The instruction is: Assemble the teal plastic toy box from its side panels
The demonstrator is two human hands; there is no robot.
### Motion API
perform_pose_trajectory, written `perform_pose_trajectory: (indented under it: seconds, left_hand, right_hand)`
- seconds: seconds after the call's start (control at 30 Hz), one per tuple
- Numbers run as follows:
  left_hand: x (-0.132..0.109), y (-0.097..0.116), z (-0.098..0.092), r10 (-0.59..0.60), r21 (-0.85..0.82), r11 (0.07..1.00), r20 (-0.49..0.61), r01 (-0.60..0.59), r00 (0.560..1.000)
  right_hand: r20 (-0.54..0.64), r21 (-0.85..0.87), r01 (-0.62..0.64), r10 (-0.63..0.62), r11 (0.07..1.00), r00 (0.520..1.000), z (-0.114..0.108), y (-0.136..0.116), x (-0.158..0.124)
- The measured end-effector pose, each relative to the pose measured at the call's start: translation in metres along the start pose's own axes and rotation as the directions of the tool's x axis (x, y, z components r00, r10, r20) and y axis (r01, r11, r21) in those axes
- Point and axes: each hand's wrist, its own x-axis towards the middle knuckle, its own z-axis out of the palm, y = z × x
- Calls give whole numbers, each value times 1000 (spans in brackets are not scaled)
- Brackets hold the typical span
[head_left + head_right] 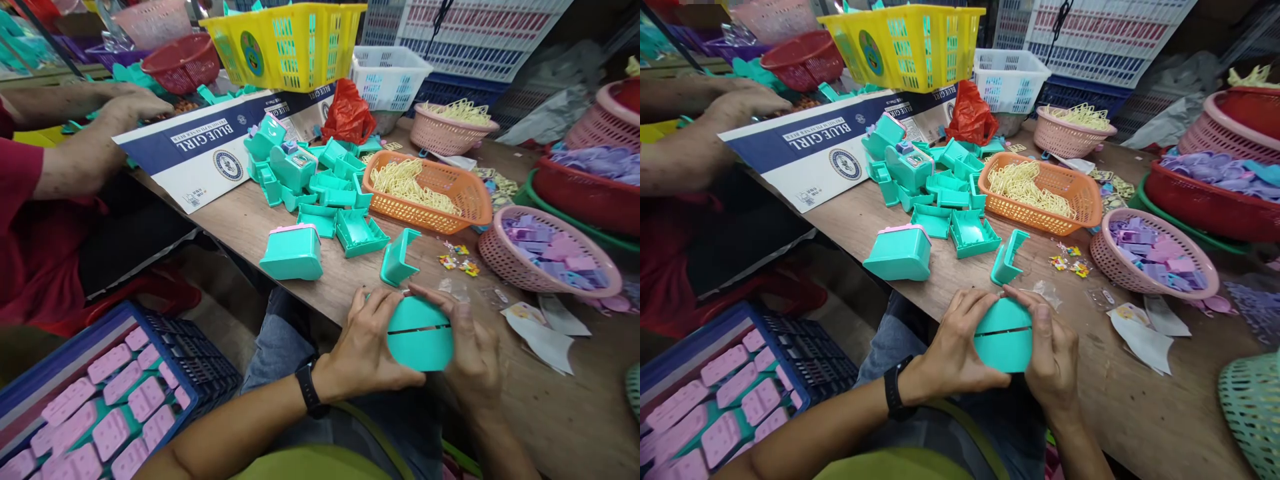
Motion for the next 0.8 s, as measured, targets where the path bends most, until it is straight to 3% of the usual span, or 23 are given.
perform_pose_trajectory:
  seconds: [0.13,0.3,0.4,0.47,0.6,0.73,0.8]
  left_hand:
    - [1,-4,-4,11,-43,999,79,-7,997]
    - [0,-18,-9,-79,-265,960,62,93,995]
    - [-1,-18,-11,-99,-353,929,45,109,994]
    - [-2,-15,-12,-90,-376,922,29,94,995]
    - [-3,-9,-17,-33,-366,930,26,40,999]
    - [-3,-5,-23,-10,-256,966,41,20,999]
    - [1,0,-27,-16,-142,990,70,26,997]
  right_hand:
    - [-49,62,-134,137,989,989,1,2,0]
    - [-161,283,-377,431,882,888,2,14,0]
    - [-124,346,-459,525,818,842,1,15,0]
    - [-93,323,-492,544,809,834,0,11,-1]
    - [-173,147,-476,497,867,851,2,5,-6]
    - [-111,310,-542,596,781,795,9,19,-11]
    - [-64,300,-517,558,802,827,9,28,-13]
